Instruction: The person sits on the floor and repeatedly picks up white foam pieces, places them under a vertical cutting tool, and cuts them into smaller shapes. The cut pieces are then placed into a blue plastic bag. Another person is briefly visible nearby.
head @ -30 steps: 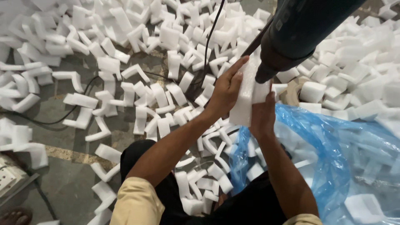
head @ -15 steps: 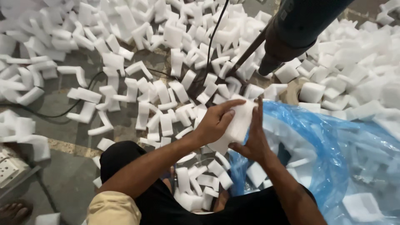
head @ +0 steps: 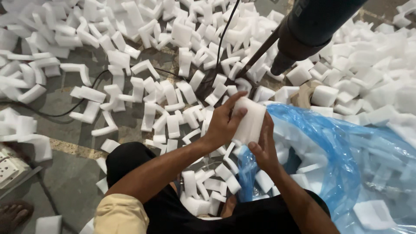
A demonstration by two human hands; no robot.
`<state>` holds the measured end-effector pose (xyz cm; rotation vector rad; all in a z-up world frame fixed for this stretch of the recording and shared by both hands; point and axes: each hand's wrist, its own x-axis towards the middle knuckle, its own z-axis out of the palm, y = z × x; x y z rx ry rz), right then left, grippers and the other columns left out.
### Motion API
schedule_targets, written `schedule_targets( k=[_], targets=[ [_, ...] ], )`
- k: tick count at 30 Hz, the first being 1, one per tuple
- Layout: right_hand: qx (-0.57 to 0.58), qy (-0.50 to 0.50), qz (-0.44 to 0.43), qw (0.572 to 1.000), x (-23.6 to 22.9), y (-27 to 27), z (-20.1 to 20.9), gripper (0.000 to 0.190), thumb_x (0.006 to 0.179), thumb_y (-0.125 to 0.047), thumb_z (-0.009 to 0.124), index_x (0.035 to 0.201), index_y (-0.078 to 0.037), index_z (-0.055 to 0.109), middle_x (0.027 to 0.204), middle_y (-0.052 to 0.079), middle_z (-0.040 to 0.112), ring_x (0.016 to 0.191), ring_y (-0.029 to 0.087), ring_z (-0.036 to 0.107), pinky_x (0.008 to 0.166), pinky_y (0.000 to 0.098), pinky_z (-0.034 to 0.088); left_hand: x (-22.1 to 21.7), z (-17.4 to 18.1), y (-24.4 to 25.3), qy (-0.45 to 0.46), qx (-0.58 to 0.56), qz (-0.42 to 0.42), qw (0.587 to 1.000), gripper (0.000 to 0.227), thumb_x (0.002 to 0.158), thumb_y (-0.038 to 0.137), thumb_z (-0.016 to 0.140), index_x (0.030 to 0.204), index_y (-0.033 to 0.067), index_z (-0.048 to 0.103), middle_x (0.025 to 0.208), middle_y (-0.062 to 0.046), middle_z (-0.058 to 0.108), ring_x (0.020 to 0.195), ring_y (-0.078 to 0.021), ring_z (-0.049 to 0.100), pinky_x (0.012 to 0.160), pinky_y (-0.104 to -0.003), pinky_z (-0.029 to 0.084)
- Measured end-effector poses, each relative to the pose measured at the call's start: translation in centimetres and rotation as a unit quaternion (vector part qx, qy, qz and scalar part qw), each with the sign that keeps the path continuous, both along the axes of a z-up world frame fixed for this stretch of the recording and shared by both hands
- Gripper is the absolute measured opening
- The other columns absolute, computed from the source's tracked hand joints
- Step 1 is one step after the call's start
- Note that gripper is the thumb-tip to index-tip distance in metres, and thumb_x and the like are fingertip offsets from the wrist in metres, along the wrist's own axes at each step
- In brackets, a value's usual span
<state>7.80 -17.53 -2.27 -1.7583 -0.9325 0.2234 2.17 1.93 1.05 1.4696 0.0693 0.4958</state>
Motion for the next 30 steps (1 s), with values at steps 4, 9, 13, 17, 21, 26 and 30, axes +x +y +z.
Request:
schedule_targets(
  k=[4, 9, 13, 17, 21, 26, 30],
  targets=[
    [0.099, 0.209, 0.044, 0.972, 1.7, 0.5, -1.8, 0.098, 0.1, -0.063, 0.049, 0.165, -0.004, 0.007, 0.164, 0.021, 0.029, 0.148, 0.033, 0.037, 0.115, 0.0506, 0.039, 2.7, -0.3, -0.6, -0.018, -0.071, 0.035, 0.997, 0.045, 0.107, 0.027, 0.058, 0.148, 0.0094, 0.055, 0.102, -0.009, 0.072, 0.083, -0.011, 0.06, 0.074, -0.03, 0.053],
    [0.227, 0.422, 0.005, 0.878, 4.9, 2.0, -1.8, 0.074, 0.107, -0.056, 0.031, 0.161, -0.006, 0.027, 0.157, 0.016, 0.044, 0.14, 0.036, 0.047, 0.109, 0.0599, 0.043, 6.5, 0.5, -0.3, -0.071, -0.063, 0.09, 0.991, 0.042, 0.11, 0.03, 0.058, 0.146, 0.0081, 0.06, 0.097, -0.005, 0.063, 0.084, -0.0086, 0.053, 0.075, -0.027, 0.048],
    [0.255, 0.443, -0.012, 0.859, 8.4, 4.9, 1.7, 0.076, 0.102, -0.062, 0.027, 0.162, -0.015, 0.027, 0.16, 0.007, 0.043, 0.144, 0.03, 0.047, 0.11, 0.0615, 0.044, 11.2, 2.0, 0.8, -0.091, -0.068, 0.121, 0.986, 0.04, 0.11, 0.027, 0.059, 0.145, 0.0084, 0.061, 0.086, -0.002, 0.059, 0.077, -0.0062, 0.049, 0.068, -0.025, 0.045],
    [0.268, 0.41, 0.022, 0.871, 10.9, 6.6, 3.0, 0.082, 0.102, -0.069, 0.028, 0.164, -0.015, 0.026, 0.163, 0.009, 0.041, 0.146, 0.032, 0.046, 0.113, 0.0605, 0.043, 14.1, 3.0, 1.6, -0.093, -0.096, 0.131, 0.982, 0.04, 0.109, 0.024, 0.06, 0.146, 0.0094, 0.063, 0.075, 0.0, 0.054, 0.068, -0.0062, 0.042, 0.061, -0.025, 0.04],
    [0.252, 0.381, 0.004, 0.89, 11.4, 6.7, 0.8, 0.085, 0.103, -0.068, 0.03, 0.165, -0.01, 0.021, 0.164, 0.014, 0.037, 0.147, 0.035, 0.042, 0.114, 0.0563, 0.04, 13.9, 2.7, 1.3, -0.13, -0.106, 0.109, 0.98, 0.04, 0.111, 0.025, 0.057, 0.148, 0.0102, 0.059, 0.085, -0.001, 0.064, 0.076, -0.0098, 0.053, 0.07, -0.029, 0.05],
    [0.063, 0.06, -0.025, 0.996, 7.4, 5.0, -0.8, 0.084, 0.111, -0.058, 0.03, 0.165, -0.001, -0.001, 0.17, 0.026, 0.021, 0.156, 0.043, 0.03, 0.124, 0.0474, 0.03, 8.9, 1.3, 1.3, -0.018, -0.006, 0.08, 0.997, 0.036, 0.109, 0.026, 0.05, 0.141, 0.0125, 0.06, 0.081, -0.01, 0.069, 0.074, -0.0159, 0.067, 0.071, -0.032, 0.054],
    [-0.05, -0.124, -0.022, 0.991, 2.8, 3.6, -1.3, 0.089, 0.112, -0.049, 0.037, 0.164, 0.002, -0.014, 0.171, 0.035, 0.02, 0.159, 0.051, 0.027, 0.128, 0.0469, 0.026, 5.1, -0.1, 0.0, -0.046, 0.017, 0.086, 0.995, 0.033, 0.109, 0.025, 0.05, 0.138, 0.0125, 0.059, 0.106, -0.017, 0.075, 0.093, -0.0237, 0.074, 0.083, -0.035, 0.058]
  ],
)
